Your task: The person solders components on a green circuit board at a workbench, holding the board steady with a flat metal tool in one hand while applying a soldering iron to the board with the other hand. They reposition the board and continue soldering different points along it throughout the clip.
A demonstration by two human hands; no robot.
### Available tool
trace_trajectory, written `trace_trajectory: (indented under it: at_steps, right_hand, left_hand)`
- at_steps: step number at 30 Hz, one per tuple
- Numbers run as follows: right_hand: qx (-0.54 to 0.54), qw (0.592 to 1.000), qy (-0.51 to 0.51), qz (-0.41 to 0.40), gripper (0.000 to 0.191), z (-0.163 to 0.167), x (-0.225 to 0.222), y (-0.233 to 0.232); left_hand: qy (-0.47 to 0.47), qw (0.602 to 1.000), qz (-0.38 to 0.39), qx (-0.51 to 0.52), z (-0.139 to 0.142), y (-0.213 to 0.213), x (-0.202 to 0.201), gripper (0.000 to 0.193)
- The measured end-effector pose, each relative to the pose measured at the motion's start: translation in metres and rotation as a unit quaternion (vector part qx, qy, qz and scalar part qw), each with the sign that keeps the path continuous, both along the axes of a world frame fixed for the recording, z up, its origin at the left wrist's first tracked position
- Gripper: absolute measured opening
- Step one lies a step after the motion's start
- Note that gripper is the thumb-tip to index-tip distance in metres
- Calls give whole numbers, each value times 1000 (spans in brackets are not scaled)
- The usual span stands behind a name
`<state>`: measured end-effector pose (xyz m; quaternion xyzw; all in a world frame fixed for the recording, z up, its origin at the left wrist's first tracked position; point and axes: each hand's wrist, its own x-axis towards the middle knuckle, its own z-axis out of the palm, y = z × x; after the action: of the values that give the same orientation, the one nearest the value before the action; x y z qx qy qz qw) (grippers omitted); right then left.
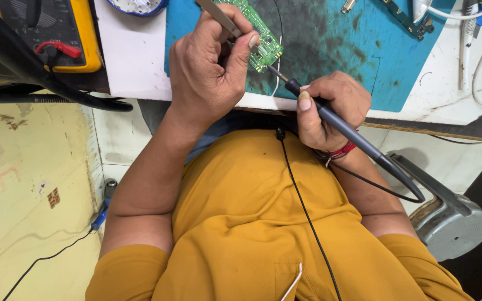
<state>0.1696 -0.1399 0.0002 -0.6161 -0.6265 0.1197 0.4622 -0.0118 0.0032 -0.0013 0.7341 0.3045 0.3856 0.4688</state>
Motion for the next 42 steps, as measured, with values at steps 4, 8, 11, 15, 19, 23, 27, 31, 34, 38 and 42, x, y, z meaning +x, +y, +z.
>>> trace_trajectory:
  at_steps: [4, 8, 11, 15, 19, 23, 27, 31, 34, 38, 42]
  right_hand:
    - [-7, 1000, -5, -3, 10, 1, 0, -1]
    - [0, 1000, -4, -1, 10, 0, 1, -1]
    - [4, 1000, 6, -9, 10, -1, 1, -2]
    - [5, 1000, 11, -11, 10, -3, 0, -2]
    - [-5, 1000, -2, -13, 10, -2, 0, -2]
    - [-7, 1000, 6, -12, 12, -1, 0, 0]
    - [-9, 1000, 7, -10, 13, -1, 0, 0]
    - [3, 1000, -1, 4, 14, -6, 2, -1]
    - [21, 998, 51, -7, 15, -11, 4, -6]
    - [15, 977, 188, -101, 17, -16, 0, -16]
    - [-1, 957, 226, -180, 20, -16, 10, -22]
  left_hand:
    - [-5, 1000, 0, 5, -1, 0, 1, 14]
    - [-2, 1000, -2, 6, -1, 1, 1, 14]
    - [0, 1000, 1, 7, 0, 0, 0, 14]
    - [3, 1000, 1, -1, 0, 0, 0, 14]
    - [-2, 1000, 0, -2, 0, 0, 1, 14]
    - [-5, 1000, -2, -8, 0, 0, 0, 14]
    - [-7, 1000, -4, -8, 0, 0, 0, 13]
    - [-5, 1000, -5, -9, -1, 0, 0, 13]
    - [5, 1000, -2, -5, -1, 1, 0, 14]
    - [-1, 1000, -2, 0, -1, 1, 1, 13]
    - [-2, 1000, 0, 4, -1, 1, 0, 13]
